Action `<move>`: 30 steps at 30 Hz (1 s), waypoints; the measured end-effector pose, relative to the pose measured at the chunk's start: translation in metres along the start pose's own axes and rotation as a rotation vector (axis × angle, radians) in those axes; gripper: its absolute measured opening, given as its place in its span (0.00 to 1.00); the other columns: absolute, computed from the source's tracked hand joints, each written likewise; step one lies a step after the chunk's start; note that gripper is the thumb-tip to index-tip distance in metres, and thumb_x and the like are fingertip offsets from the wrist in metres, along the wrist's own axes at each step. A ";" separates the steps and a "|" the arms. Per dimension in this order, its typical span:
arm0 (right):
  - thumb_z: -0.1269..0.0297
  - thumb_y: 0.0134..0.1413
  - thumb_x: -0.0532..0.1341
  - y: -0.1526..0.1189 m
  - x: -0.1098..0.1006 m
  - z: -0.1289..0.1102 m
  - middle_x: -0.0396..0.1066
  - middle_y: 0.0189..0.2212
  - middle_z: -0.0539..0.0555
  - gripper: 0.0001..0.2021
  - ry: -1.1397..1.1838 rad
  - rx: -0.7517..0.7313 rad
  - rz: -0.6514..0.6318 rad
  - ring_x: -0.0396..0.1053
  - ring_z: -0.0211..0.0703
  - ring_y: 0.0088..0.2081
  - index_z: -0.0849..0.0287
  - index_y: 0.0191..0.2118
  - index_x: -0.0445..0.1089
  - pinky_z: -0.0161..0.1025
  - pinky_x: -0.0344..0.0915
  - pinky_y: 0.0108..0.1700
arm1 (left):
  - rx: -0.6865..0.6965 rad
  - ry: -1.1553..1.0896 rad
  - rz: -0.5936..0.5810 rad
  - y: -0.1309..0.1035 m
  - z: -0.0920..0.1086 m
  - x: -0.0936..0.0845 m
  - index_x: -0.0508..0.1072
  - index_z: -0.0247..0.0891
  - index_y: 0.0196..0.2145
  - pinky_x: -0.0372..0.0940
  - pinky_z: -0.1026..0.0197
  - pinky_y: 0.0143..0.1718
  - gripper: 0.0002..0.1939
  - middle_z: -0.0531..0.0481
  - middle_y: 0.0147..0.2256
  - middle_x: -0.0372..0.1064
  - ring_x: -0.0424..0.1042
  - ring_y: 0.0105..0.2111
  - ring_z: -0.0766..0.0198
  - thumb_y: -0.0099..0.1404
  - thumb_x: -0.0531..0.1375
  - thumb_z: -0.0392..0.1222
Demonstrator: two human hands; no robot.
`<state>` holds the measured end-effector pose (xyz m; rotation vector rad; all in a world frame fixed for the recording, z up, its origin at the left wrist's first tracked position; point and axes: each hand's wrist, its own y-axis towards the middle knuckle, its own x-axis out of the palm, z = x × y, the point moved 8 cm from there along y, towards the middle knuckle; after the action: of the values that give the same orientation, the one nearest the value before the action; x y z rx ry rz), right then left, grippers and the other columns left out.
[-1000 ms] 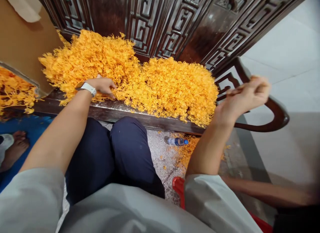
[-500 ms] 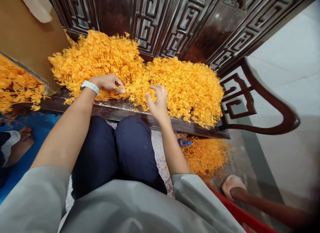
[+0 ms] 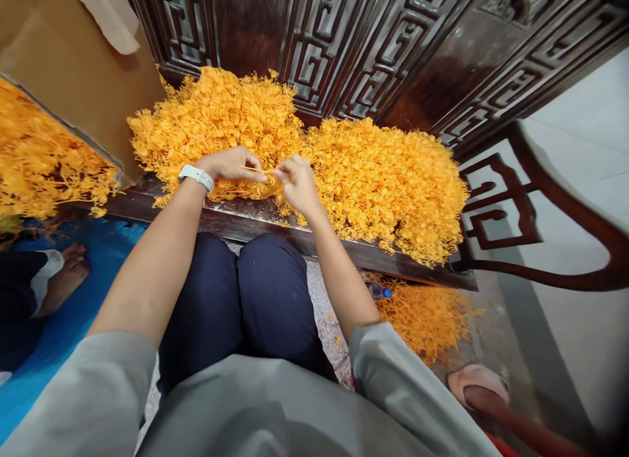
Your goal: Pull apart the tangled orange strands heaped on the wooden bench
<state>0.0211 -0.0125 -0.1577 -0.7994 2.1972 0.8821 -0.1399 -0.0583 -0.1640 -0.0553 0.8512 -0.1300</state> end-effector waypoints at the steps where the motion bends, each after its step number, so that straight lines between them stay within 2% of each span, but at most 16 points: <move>1: 0.64 0.70 0.60 0.001 -0.007 0.005 0.74 0.43 0.56 0.07 0.022 0.009 0.043 0.68 0.52 0.49 0.54 0.38 0.73 0.55 0.63 0.57 | -0.009 -0.007 -0.048 0.001 -0.001 0.003 0.82 0.42 0.30 0.64 0.56 0.37 0.21 0.49 0.29 0.77 0.73 0.33 0.57 0.55 0.67 0.63; 3: 0.67 0.67 0.61 0.000 -0.021 0.013 0.74 0.42 0.55 0.07 0.048 0.032 0.115 0.68 0.52 0.48 0.53 0.35 0.71 0.55 0.63 0.58 | -0.021 -0.017 -0.126 0.002 -0.002 0.009 0.82 0.41 0.31 0.64 0.56 0.37 0.20 0.48 0.30 0.78 0.74 0.32 0.58 0.54 0.67 0.61; 5: 0.70 0.64 0.61 -0.002 -0.034 0.019 0.75 0.40 0.55 0.07 0.061 0.050 0.168 0.69 0.51 0.47 0.54 0.33 0.69 0.55 0.63 0.57 | -0.024 -0.010 -0.128 0.005 -0.004 0.008 0.81 0.41 0.30 0.64 0.56 0.36 0.18 0.48 0.30 0.78 0.74 0.31 0.59 0.54 0.66 0.59; 9: 0.72 0.58 0.61 -0.011 -0.059 0.023 0.74 0.34 0.53 0.07 0.115 0.060 0.256 0.69 0.49 0.42 0.54 0.29 0.68 0.53 0.62 0.55 | -0.023 -0.022 -0.085 0.009 -0.002 0.004 0.80 0.41 0.30 0.64 0.55 0.36 0.14 0.48 0.31 0.79 0.74 0.31 0.58 0.51 0.66 0.53; 11: 0.72 0.56 0.62 -0.013 -0.070 0.032 0.73 0.32 0.53 0.08 0.157 0.111 0.297 0.69 0.48 0.40 0.55 0.28 0.68 0.51 0.62 0.53 | -0.010 -0.017 -0.061 0.010 0.004 0.003 0.80 0.40 0.31 0.64 0.54 0.37 0.13 0.47 0.32 0.79 0.74 0.32 0.57 0.51 0.65 0.51; 15: 0.74 0.54 0.62 -0.011 -0.086 0.058 0.68 0.29 0.51 0.09 0.200 0.268 0.427 0.66 0.44 0.36 0.55 0.26 0.67 0.47 0.61 0.47 | 0.017 0.044 0.027 0.012 0.021 -0.001 0.81 0.39 0.36 0.63 0.54 0.38 0.15 0.46 0.34 0.78 0.73 0.34 0.56 0.54 0.64 0.50; 19: 0.74 0.55 0.61 -0.009 -0.095 0.067 0.67 0.27 0.49 0.10 0.198 0.314 0.515 0.64 0.42 0.34 0.55 0.25 0.66 0.44 0.60 0.45 | -0.020 0.179 0.108 0.015 0.026 0.000 0.80 0.40 0.42 0.63 0.52 0.42 0.19 0.46 0.36 0.77 0.72 0.36 0.54 0.56 0.65 0.51; 23: 0.73 0.56 0.60 -0.010 -0.096 0.066 0.65 0.25 0.48 0.10 0.450 0.383 0.483 0.61 0.37 0.29 0.56 0.25 0.67 0.40 0.59 0.39 | -0.007 0.297 0.173 0.019 0.022 0.003 0.78 0.41 0.51 0.62 0.47 0.51 0.24 0.47 0.33 0.75 0.73 0.37 0.51 0.57 0.65 0.49; 27: 0.68 0.56 0.60 -0.019 -0.084 0.053 0.66 0.27 0.49 0.10 0.894 0.465 0.270 0.65 0.36 0.29 0.55 0.25 0.62 0.37 0.64 0.37 | 0.044 0.310 0.261 0.019 0.018 0.001 0.78 0.39 0.50 0.61 0.46 0.53 0.22 0.42 0.40 0.79 0.74 0.42 0.47 0.60 0.64 0.51; 30: 0.66 0.50 0.63 -0.047 -0.071 0.043 0.67 0.27 0.49 0.08 1.149 0.603 0.156 0.67 0.36 0.29 0.55 0.27 0.62 0.35 0.66 0.34 | 0.074 0.308 0.319 0.014 0.018 -0.005 0.79 0.37 0.47 0.61 0.46 0.53 0.20 0.39 0.45 0.80 0.75 0.45 0.46 0.59 0.64 0.48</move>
<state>0.1123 0.0129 -0.1473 -0.9321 3.2600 -0.3699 -0.1283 -0.0442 -0.1496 0.1736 1.1497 0.1340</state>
